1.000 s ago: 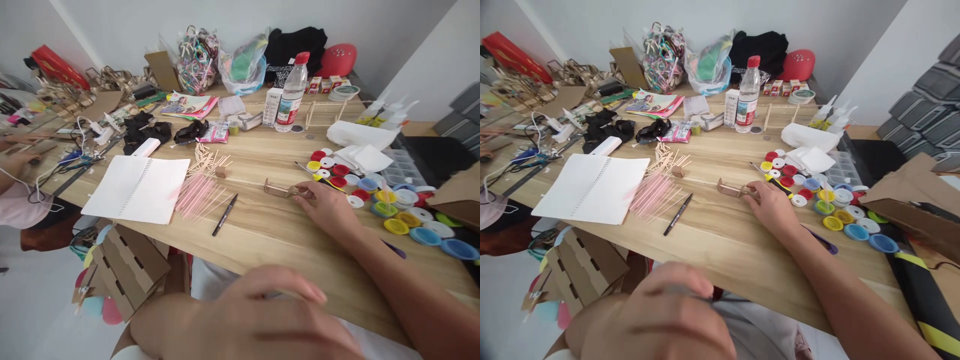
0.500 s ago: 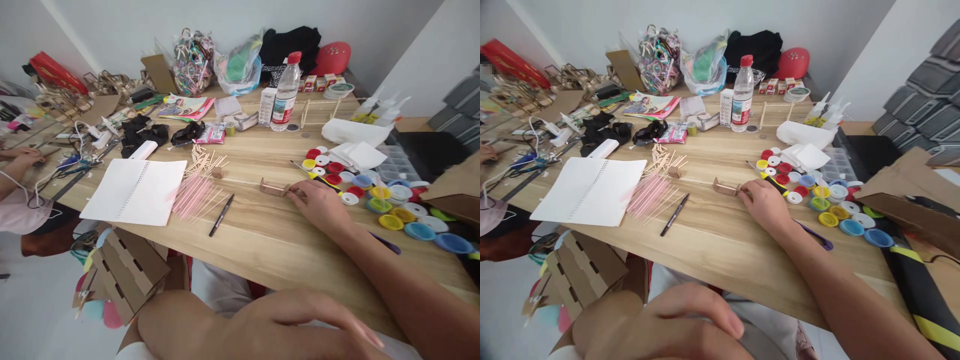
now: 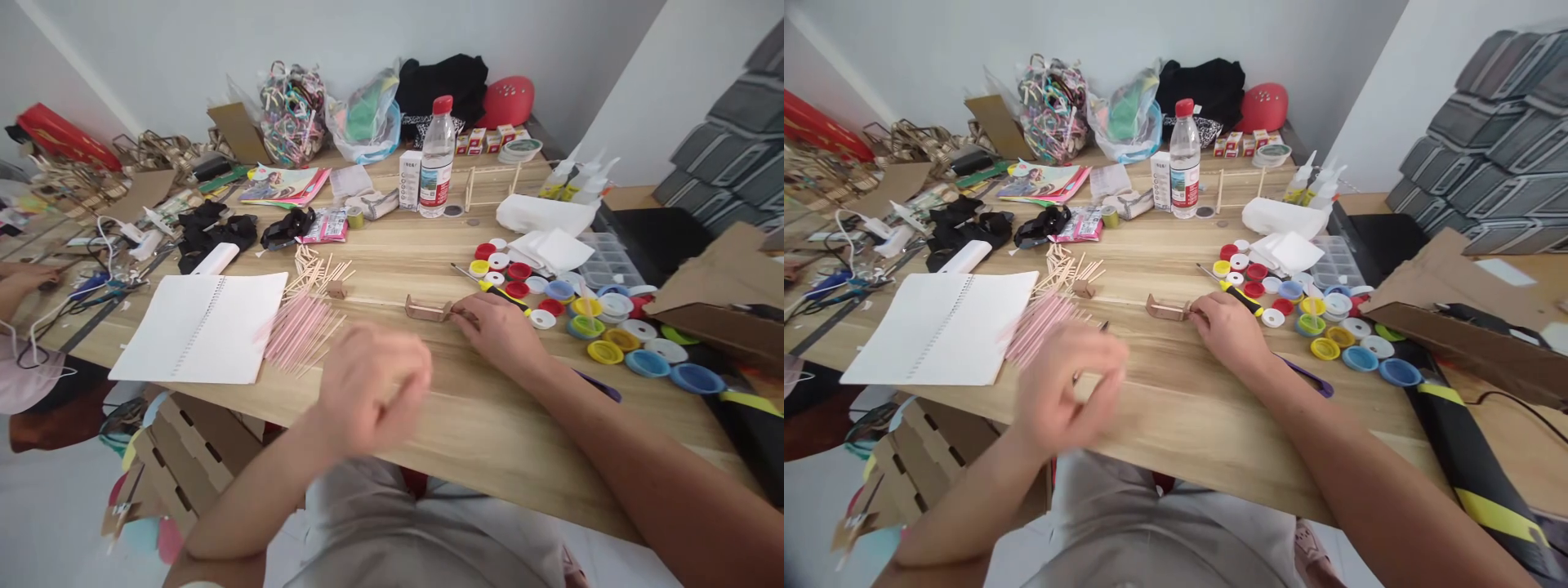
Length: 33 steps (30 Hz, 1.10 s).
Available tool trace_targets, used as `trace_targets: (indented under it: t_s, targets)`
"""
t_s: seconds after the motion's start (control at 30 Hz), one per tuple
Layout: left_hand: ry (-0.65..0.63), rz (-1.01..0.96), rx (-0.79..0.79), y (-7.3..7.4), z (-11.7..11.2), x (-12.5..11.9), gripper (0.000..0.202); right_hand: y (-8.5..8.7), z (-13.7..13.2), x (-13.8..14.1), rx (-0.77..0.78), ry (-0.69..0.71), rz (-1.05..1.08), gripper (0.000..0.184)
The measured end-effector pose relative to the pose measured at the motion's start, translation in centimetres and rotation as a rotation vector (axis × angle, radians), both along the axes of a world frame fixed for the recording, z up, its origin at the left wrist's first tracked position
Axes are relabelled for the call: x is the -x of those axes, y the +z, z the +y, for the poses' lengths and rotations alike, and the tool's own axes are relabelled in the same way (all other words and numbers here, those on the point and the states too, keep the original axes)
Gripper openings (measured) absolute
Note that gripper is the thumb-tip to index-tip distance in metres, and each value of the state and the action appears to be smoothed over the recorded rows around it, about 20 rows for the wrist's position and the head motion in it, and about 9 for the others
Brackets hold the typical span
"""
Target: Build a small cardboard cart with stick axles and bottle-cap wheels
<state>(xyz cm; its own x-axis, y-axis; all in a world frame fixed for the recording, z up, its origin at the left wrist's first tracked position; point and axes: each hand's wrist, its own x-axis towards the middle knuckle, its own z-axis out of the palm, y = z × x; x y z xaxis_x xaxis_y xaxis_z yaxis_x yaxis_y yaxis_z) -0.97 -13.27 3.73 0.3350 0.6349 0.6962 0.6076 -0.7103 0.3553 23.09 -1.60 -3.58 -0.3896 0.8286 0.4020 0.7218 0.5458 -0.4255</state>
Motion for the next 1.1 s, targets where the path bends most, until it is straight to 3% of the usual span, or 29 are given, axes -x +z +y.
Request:
trace_targets:
  t_s: [0.13, 0.27, 0.5, 0.67, 0.87, 1.1]
  targets:
    - [0.126, 0.079, 0.427, -1.8, 9.0, 0.9, 0.029, -0.2, 0.1, 0.0, 0.009, -0.014, 0.025, 0.011]
    - [0.112, 0.209, 0.674, -3.4, 13.1, 1.0, 0.054, -0.1, 0.1, 0.1, 0.031, -0.028, 0.032, 0.011]
    - [0.024, 0.235, 0.655, -4.7, 13.4, -0.2, 0.032, 0.1, 0.1, 0.1, 0.055, -0.012, 0.060, 0.010]
    - [0.018, 0.210, 0.625, -5.4, 13.2, 0.3, 0.033, 0.1, 0.2, -0.1, 0.032, 0.016, 0.061, 0.018]
    - [0.035, 0.240, 0.571, -5.7, 13.1, 1.0, 0.007, 0.1, 0.1, -0.2, -0.006, 0.037, 0.034, 0.020]
    - [0.053, 0.245, 0.558, -5.4, 12.8, 0.6, 0.008, 0.3, 0.0, -0.1, 0.017, 0.018, 0.014, 0.025]
